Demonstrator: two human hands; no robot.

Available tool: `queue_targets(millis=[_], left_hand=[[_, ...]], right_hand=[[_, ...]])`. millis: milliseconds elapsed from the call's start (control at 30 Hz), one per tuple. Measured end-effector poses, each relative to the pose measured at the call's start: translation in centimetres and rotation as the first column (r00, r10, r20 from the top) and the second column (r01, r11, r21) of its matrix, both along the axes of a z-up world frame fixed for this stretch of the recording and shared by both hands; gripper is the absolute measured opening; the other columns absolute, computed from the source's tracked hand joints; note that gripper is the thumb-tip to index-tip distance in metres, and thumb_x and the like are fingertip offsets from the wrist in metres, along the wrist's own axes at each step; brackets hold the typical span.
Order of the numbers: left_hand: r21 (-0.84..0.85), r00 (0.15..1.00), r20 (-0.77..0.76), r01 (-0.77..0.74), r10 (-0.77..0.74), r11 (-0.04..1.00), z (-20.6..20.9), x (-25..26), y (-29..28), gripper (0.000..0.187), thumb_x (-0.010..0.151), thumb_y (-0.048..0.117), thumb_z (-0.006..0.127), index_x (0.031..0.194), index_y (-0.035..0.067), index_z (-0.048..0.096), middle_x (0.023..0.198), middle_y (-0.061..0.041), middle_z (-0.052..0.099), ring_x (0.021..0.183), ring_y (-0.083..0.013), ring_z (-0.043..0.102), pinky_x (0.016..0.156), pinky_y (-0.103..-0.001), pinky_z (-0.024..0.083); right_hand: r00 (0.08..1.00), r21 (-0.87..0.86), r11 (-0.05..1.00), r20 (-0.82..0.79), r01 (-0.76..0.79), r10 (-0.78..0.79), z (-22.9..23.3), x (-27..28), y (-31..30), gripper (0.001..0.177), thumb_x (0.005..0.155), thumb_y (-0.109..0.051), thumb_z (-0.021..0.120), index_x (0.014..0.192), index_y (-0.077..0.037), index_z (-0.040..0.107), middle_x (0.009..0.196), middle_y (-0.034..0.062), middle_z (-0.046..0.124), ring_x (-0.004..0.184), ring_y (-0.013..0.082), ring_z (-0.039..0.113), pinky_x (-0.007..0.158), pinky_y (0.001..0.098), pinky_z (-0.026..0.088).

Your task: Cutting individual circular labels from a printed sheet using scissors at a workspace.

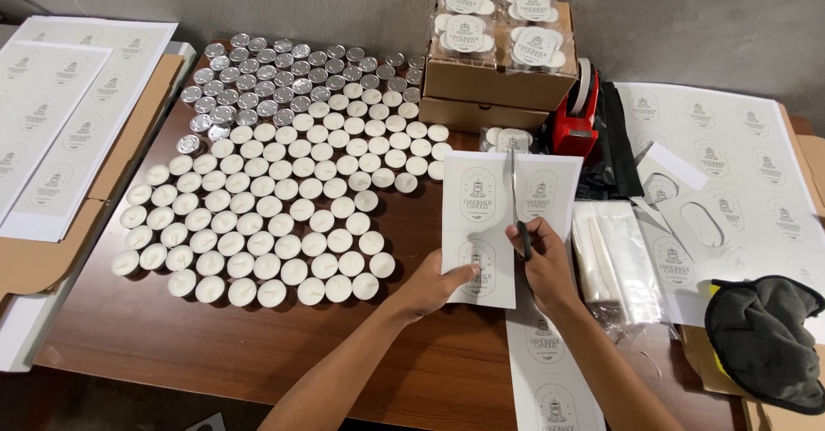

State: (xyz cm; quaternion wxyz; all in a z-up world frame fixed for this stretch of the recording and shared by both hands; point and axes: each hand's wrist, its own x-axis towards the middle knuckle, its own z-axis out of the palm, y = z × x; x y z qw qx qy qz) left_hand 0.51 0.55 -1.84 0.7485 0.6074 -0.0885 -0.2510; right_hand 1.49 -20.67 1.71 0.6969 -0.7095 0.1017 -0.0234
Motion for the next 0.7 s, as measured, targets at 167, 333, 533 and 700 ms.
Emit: queue_targets(millis=[167,333,533,700], left_hand=[[-0.002,1.000,-0.019,-0.011,0.011,1.000,0.5,-0.1,0.0,0.034,0.100,0.013,0.060,0.130,-0.002,0.064,0.115,-0.018,0.073,0.106,-0.0226,0.066,0.102,-0.047,0.051],[-0.005,1.000,-0.019,-0.011,0.010,1.000,-0.7,0.2,-0.2,0.032,0.101,0.013,0.061,0.129,-0.001,0.064,0.116,-0.018,0.073,0.106,-0.0217,0.066,0.101,-0.046,0.052],[-0.011,0.998,-0.065,-0.006,0.005,1.000,1.5,0.0,-0.5,0.035,0.100,0.014,0.061,0.131,-0.003,0.062,0.118,-0.021,0.072,0.109,-0.0248,0.068,0.101,-0.047,0.054],[-0.016,0.997,-0.080,0.000,-0.002,1.000,-0.3,0.2,-0.1,0.035,0.100,0.014,0.062,0.131,-0.003,0.062,0.118,-0.021,0.073,0.107,-0.0247,0.069,0.099,-0.046,0.055]], right_hand=[[1.000,0.009,1.000,0.010,0.009,-0.009,1.2,-0.2,1.1,0.033,0.095,-0.032,0.080,0.086,-0.009,0.058,0.074,-0.0002,0.051,0.075,0.0116,0.047,0.068,0.0257,0.032],[1.000,0.003,1.000,0.011,0.008,-0.008,-0.7,0.4,0.1,0.032,0.097,-0.033,0.078,0.087,-0.011,0.058,0.074,-0.0023,0.048,0.075,0.0100,0.045,0.068,0.0252,0.032],[1.000,0.011,1.000,0.009,0.025,-0.025,-0.3,0.5,0.3,0.032,0.094,-0.031,0.081,0.086,-0.010,0.059,0.074,0.0001,0.051,0.074,0.0118,0.047,0.068,0.0256,0.034],[0.997,0.019,0.999,0.068,0.044,-0.045,0.1,0.7,-0.7,0.029,0.097,-0.027,0.079,0.092,-0.008,0.057,0.077,0.0056,0.061,0.072,0.0126,0.057,0.061,0.0217,0.040]])
